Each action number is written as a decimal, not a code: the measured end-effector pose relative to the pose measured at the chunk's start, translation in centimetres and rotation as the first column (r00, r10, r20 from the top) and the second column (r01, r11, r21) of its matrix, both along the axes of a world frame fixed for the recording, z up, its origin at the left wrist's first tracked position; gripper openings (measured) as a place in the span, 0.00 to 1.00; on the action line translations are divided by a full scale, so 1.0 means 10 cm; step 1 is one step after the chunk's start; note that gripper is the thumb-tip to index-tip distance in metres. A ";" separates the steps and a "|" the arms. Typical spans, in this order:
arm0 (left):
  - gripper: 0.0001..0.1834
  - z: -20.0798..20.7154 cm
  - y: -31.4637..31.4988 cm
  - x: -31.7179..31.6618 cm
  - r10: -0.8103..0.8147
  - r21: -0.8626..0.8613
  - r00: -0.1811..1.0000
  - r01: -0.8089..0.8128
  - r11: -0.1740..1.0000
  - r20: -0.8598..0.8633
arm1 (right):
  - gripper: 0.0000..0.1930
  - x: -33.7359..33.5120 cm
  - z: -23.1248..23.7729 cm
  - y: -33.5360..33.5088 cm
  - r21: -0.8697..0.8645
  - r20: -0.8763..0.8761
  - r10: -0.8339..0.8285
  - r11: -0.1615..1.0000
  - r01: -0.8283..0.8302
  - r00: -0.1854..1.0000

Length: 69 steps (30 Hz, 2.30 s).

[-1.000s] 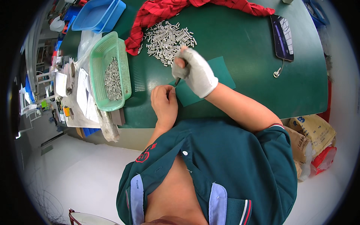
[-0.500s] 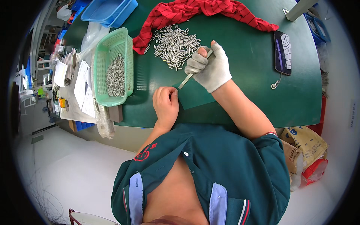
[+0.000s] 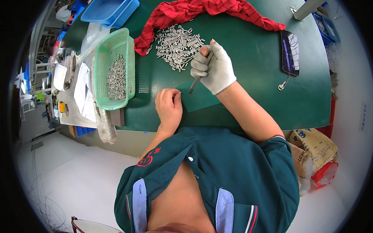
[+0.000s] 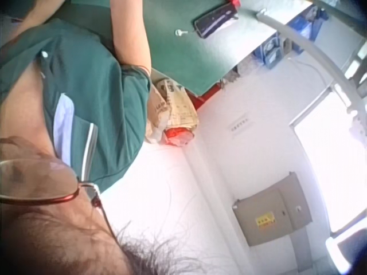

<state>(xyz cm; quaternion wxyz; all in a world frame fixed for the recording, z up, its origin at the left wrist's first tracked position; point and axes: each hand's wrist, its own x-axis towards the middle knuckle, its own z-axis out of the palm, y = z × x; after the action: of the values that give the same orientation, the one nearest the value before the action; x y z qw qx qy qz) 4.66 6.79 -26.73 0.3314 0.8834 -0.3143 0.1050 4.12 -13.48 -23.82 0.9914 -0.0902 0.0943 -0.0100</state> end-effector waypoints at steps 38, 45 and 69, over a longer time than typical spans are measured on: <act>0.07 0.00 0.03 0.00 -0.029 0.005 0.999 0.029 1.000 -0.023 | 0.25 -0.08 0.14 0.27 -0.469 0.186 -0.019 0.877 0.106 0.982; 0.04 0.06 0.05 0.04 -0.062 0.012 0.997 0.062 0.998 -0.047 | 0.26 -0.09 0.11 0.24 -0.357 0.144 -0.016 0.932 0.067 0.989; 0.02 0.24 0.17 0.07 -0.266 -0.510 0.855 0.003 0.860 -0.445 | 0.20 -0.37 0.15 0.45 -0.693 0.078 0.172 0.717 -0.071 0.982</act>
<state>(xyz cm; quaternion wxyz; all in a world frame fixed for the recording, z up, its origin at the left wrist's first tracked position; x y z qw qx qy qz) 5.33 8.45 -24.29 0.6214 0.7408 -0.2433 -0.0758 0.40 -8.98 -22.32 0.8898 -0.4559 0.0096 0.0147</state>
